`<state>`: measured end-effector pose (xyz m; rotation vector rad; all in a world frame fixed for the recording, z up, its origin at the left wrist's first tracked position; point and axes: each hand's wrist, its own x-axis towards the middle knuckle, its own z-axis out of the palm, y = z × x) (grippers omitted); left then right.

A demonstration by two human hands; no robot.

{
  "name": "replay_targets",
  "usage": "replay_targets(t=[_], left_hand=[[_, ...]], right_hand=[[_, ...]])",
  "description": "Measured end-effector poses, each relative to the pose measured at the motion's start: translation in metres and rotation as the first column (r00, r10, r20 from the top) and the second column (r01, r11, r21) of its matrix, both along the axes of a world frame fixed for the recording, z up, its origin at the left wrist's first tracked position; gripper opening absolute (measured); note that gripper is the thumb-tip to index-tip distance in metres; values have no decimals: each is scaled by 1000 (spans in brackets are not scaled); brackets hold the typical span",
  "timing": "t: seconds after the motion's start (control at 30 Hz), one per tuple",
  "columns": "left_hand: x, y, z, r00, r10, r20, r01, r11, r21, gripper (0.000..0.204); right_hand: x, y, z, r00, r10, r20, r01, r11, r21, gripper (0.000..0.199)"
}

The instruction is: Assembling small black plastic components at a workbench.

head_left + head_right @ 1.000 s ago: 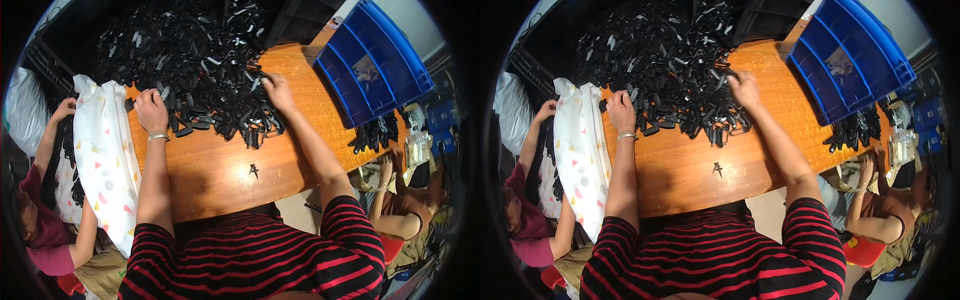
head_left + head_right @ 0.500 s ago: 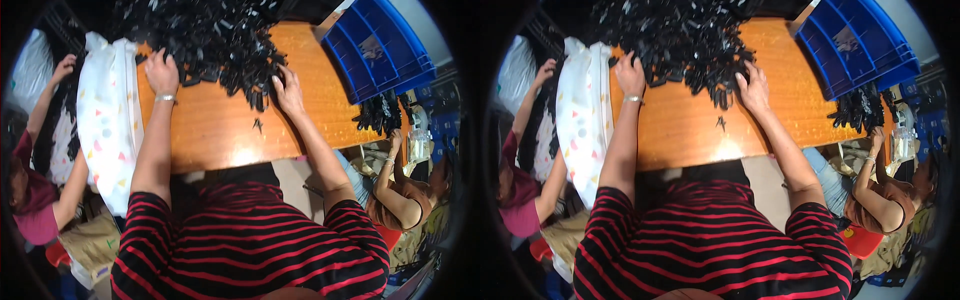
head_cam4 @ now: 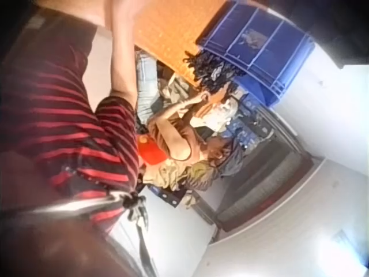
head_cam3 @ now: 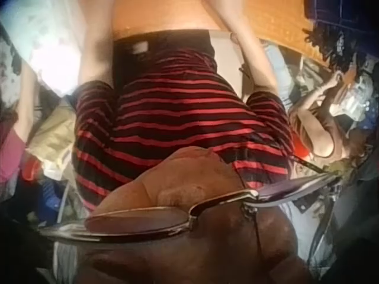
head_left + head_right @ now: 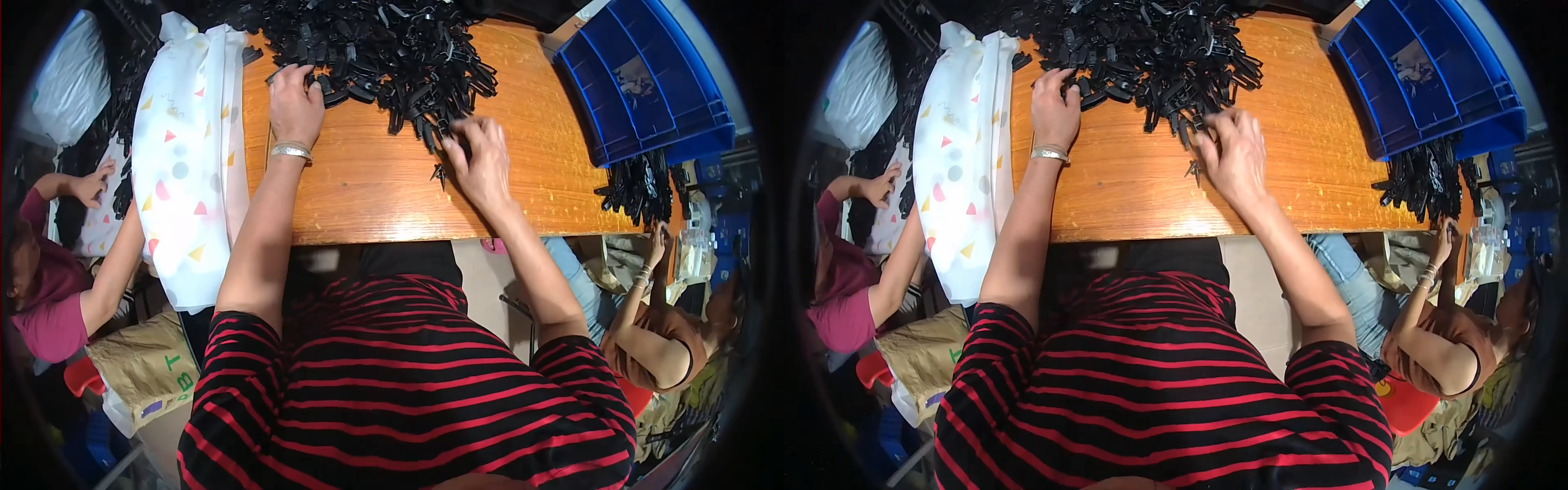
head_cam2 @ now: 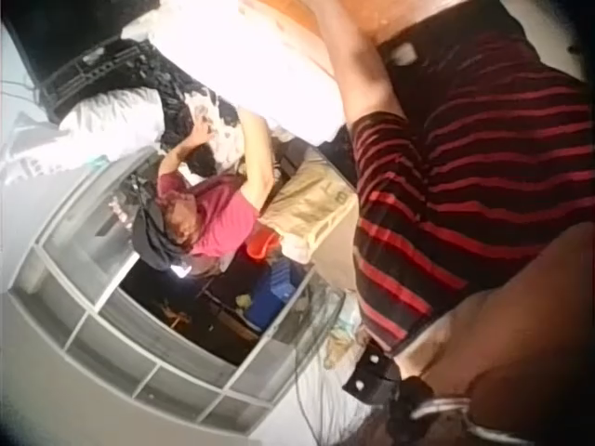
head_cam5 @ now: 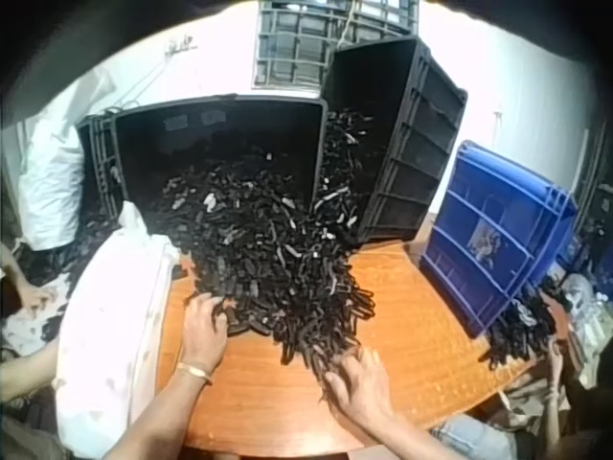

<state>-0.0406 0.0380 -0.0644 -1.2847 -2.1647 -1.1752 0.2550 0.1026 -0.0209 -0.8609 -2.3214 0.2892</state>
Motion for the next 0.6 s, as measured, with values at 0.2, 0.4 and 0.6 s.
replay_targets(t=[0.2, 0.4, 0.6], left_hand=[[6, -2, 2, 999, -5, -39, 4, 1000, -8, 27], [8, -3, 4, 999, -43, -1, 43, 998, -37, 25], [9, -8, 5, 996, -95, 0, 94, 994, -60, 19]], right_hand=[[8, -33, 0, 992, 110, 56, -109, 994, -10, 15], [36, -5, -6, 991, -41, 127, 30, 996, 86, 10], [31, 11, 7, 978, -172, 122, 137, 959, 249, 12]])
